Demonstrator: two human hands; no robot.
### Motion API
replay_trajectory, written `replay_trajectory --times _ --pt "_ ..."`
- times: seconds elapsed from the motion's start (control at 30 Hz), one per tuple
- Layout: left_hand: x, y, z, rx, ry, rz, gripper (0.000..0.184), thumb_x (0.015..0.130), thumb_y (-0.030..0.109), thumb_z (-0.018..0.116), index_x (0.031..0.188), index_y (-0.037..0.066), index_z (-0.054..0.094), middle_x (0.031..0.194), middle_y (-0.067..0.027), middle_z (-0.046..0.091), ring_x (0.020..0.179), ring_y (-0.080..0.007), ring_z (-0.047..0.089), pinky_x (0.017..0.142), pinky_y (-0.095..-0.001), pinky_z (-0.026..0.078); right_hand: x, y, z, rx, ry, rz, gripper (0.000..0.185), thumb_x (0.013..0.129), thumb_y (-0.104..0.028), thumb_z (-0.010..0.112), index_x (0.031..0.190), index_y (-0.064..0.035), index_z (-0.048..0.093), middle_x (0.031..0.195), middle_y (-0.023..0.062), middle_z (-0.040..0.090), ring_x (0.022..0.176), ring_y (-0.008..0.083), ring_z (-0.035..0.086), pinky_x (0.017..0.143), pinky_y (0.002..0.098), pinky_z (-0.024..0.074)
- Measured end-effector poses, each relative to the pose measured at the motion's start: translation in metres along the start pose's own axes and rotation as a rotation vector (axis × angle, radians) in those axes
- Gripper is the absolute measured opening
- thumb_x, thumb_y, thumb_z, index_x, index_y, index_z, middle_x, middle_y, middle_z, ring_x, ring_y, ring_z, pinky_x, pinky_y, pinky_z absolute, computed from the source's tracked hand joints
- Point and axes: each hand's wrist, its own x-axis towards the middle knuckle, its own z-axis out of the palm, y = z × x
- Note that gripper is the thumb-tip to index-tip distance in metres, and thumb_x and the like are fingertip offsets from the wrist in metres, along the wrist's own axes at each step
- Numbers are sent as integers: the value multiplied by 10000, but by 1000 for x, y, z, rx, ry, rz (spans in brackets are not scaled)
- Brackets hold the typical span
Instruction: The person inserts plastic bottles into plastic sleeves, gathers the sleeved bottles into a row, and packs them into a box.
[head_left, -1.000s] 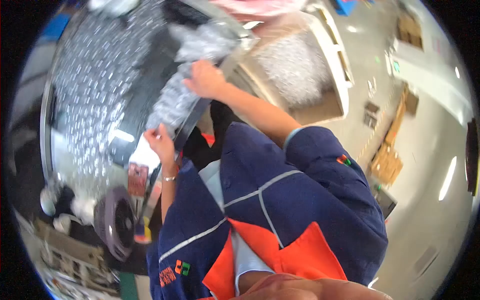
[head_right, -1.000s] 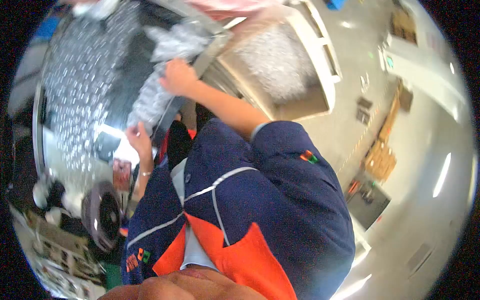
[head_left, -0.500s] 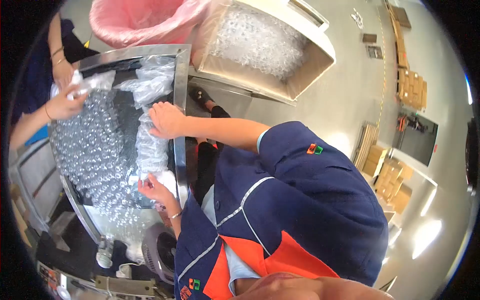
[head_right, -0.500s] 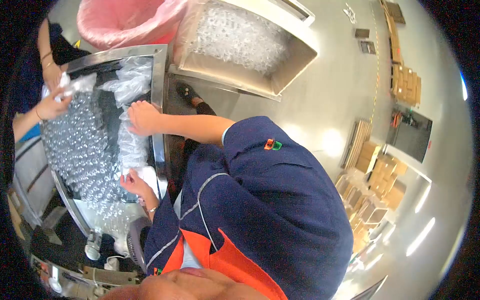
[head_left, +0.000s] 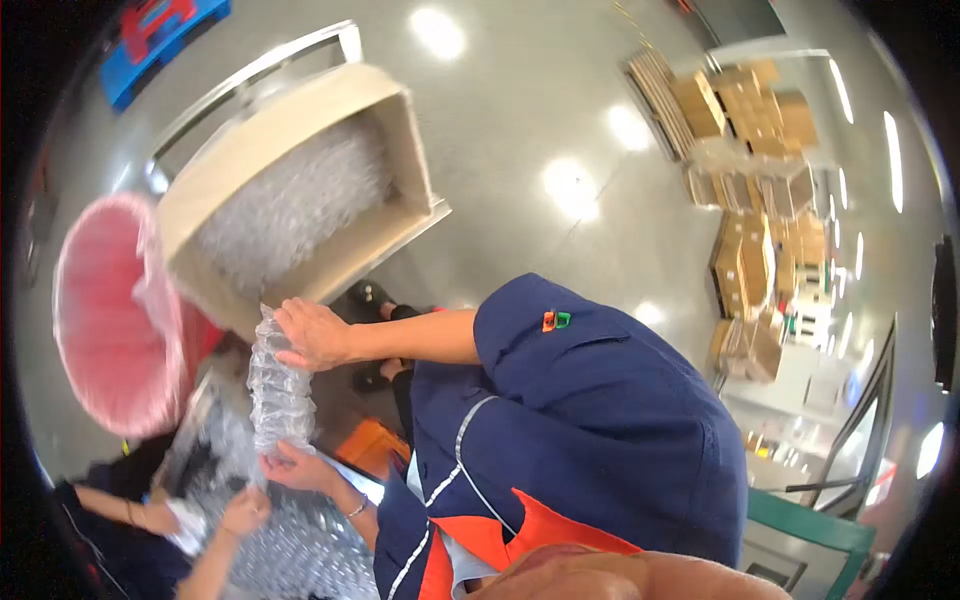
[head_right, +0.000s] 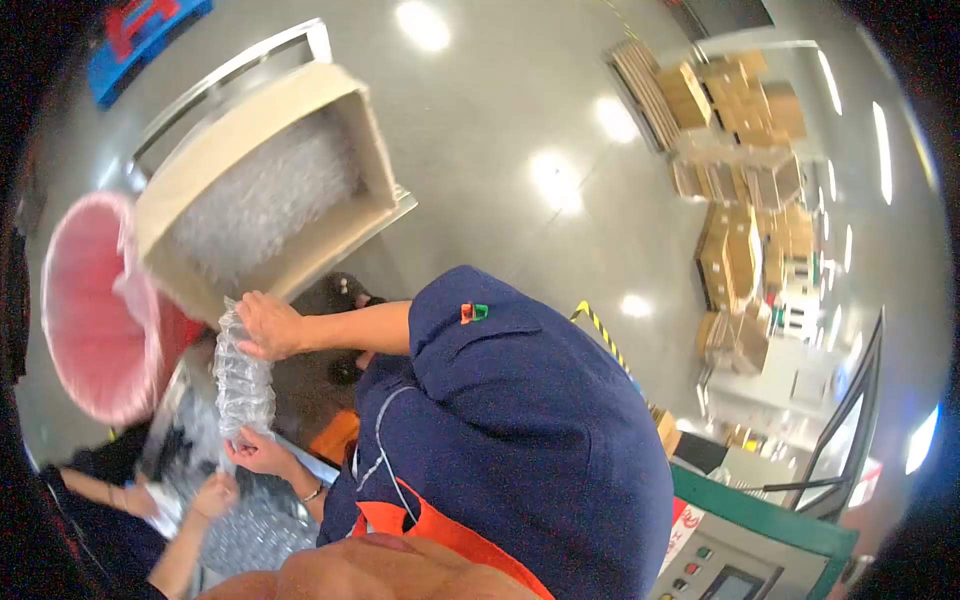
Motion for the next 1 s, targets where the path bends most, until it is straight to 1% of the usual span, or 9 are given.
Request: replay_trajectory --times 0.2,0.4,0.63,0.73,0.83,0.87,0.9,0.97,1.0 --pt "35 70 137 -105 -325 -22 454 881 103 606 1259 -53 407 1105 -165 545 1003 -222 531 885 -344 438 20 114 -53 2 129 275 496 770 -351 641 990 61 474 952 230 510 900 380 508 813 429 432" --pt "66 90 254 130 -423 342 423 854 152 638 1209 -30 497 1147 -152 550 1049 -243 520 932 -360 407 35 201 -72 -33 129 631 630 816 -454 563 1108 102 501 1130 289 525 1062 409 514 910 455 422" --pt "108 115 367 63 -557 464 443 813 176 671 1188 -13 528 859 -100 578 775 -199 528 750 -315 454 70 274 -76 -96 222 793 548 792 -413 621 1053 59 523 1134 240 508 1040 377 513 854 458 444" --pt "127 128 403 117 -565 561 404 816 186 660 1142 -27 552 831 -129 606 744 -250 566 760 -340 459 92 312 -66 -386 389 662 720 853 -440 544 1157 195 393 1063 410 514 888 404 632 723 424 537" --pt "160 120 445 215 -593 772 340 839 248 620 1032 -32 606 909 -179 644 821 -320 609 775 -395 464 114 350 -56 -685 539 467 571 857 -384 544 952 179 539 764 314 607 781 395 635 687 427 526" --pt "172 111 464 170 -558 930 354 847 284 606 1016 -27 620 941 -197 646 859 -338 614 783 -400 463 123 336 -79 -355 414 609 491 866 -358 524 902 126 597 737 254 626 792 377 634 721 429 513" --pt "184 102 481 121 -521 1086 374 856 319 592 1000 -23 635 973 -215 649 897 -356 618 791 -405 463 130 351 -70 -409 377 523 476 871 -353 511 920 112 601 743 240 632 789 374 634 734 432 510" --pt "203 85 511 484 -586 1149 427 868 273 552 1232 52 516 1245 -199 501 1128 -404 472 973 -448 363 147 387 -53 -518 301 346 450 883 -343 487 957 83 611 753 212 643 785 369 635 759 438 503" --pt "209 75 521 667 -618 1170 506 874 249 532 1348 90 456 1381 -191 428 1244 -428 398 1064 -470 313 152 397 -50 -522 49 475 415 916 -293 409 1048 51 601 928 200 654 924 345 617 876 430 459"
